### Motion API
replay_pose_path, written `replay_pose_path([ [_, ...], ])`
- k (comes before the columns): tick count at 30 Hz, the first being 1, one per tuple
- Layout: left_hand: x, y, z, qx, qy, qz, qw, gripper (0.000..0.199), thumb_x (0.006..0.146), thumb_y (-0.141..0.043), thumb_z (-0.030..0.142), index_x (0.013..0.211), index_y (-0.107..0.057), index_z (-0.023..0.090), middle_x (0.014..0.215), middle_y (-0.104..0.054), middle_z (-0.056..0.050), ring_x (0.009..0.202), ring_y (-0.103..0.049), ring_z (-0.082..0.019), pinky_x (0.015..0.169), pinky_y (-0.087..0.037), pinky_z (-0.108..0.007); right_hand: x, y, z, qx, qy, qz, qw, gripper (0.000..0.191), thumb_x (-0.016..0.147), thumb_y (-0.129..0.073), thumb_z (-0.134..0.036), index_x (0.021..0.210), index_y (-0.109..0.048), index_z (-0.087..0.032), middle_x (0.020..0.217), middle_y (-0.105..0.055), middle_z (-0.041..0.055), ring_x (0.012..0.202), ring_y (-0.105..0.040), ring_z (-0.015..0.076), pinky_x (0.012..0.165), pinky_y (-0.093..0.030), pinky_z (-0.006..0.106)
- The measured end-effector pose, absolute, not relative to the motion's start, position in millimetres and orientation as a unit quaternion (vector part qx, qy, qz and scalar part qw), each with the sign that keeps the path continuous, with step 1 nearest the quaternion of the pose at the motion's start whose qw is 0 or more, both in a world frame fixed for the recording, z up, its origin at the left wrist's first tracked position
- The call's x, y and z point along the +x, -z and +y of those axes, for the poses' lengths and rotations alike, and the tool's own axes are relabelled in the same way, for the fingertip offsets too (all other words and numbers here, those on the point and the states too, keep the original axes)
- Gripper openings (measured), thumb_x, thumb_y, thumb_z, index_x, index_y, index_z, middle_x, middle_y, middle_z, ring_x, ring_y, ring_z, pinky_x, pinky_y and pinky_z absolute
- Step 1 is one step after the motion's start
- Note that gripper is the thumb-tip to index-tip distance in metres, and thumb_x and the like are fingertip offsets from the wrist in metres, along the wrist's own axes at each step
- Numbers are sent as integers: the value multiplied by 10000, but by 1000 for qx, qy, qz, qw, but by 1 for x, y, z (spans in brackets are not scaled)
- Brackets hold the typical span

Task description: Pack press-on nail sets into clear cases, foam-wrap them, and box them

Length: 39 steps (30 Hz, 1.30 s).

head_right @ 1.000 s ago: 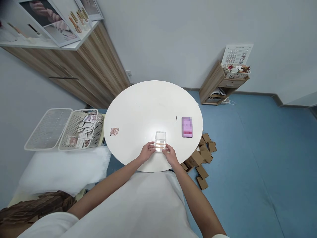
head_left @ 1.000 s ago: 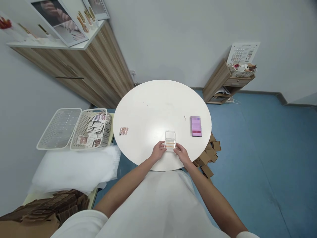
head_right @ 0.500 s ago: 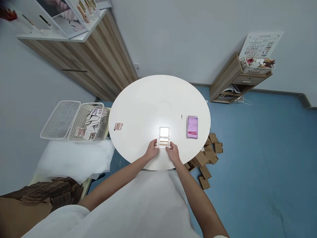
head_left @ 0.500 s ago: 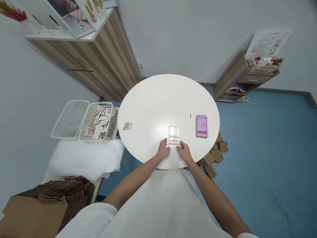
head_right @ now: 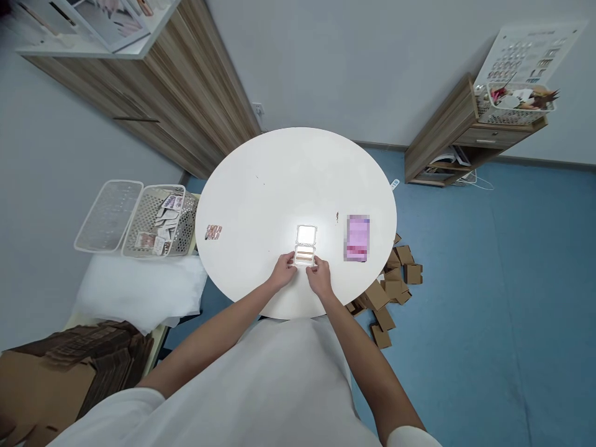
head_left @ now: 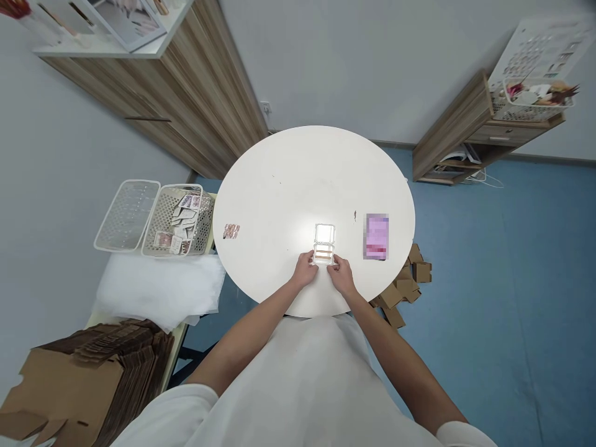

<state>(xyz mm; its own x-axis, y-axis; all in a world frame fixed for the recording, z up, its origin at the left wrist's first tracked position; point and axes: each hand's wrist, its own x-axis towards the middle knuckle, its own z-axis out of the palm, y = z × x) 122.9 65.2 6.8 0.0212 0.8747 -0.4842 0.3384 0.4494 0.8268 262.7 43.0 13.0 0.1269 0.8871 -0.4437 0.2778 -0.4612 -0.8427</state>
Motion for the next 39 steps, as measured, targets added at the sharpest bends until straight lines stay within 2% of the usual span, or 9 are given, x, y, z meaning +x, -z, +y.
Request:
replay_pose_path([
  [7,128,-2,64,475,-238,674,514,613,621,-505,44,1213,-440,193,1134,-435,-96,997,-462,-189,789,-424,-288,269,-7,48,-669,-540,-425,285,503,705,-461,-243,1205,-446,-194,1065,-454,79,701,-545,129,722,-479,324],
  [24,122,2,56,485,-250,649,530,679,623,-522,57,1262,-370,230,1136,-404,-76,1031,-437,-179,823,-407,-304,265,3,42,-680,-500,-465,266,568,688,-522,-242,1240,-389,-218,1011,-433,62,766,-514,150,759,-485,347],
  [30,110,-1,59,501,-240,592,584,688,638,-534,77,1284,-344,215,1194,-386,-94,1073,-421,-187,878,-390,-326,259,2,40,-716,-452,-458,271,594,672,-552,-289,1240,-398,-208,999,-452,61,757,-504,152,748,-479,352],
  [34,82,-7,55,502,-246,562,610,641,675,-543,118,1276,-360,243,1217,-398,-82,1100,-420,-191,890,-389,-327,256,-8,31,-753,-380,-435,316,572,698,-521,-314,1239,-378,-193,1043,-463,77,727,-499,138,724,-475,346],
  [37,34,-13,56,539,-262,555,578,544,711,-532,157,1235,-413,245,1187,-444,-74,1066,-456,-185,867,-408,-320,239,-18,26,-768,-272,-466,345,526,731,-498,-320,1228,-378,-195,1060,-463,86,746,-483,150,741,-456,370],
  [39,-12,-18,63,574,-273,570,521,469,726,-526,178,1186,-461,237,1153,-475,-72,1026,-481,-184,838,-423,-314,216,-22,30,-747,-265,-502,346,504,744,-496,-313,1222,-383,-202,1051,-474,82,747,-479,152,746,-447,369],
])
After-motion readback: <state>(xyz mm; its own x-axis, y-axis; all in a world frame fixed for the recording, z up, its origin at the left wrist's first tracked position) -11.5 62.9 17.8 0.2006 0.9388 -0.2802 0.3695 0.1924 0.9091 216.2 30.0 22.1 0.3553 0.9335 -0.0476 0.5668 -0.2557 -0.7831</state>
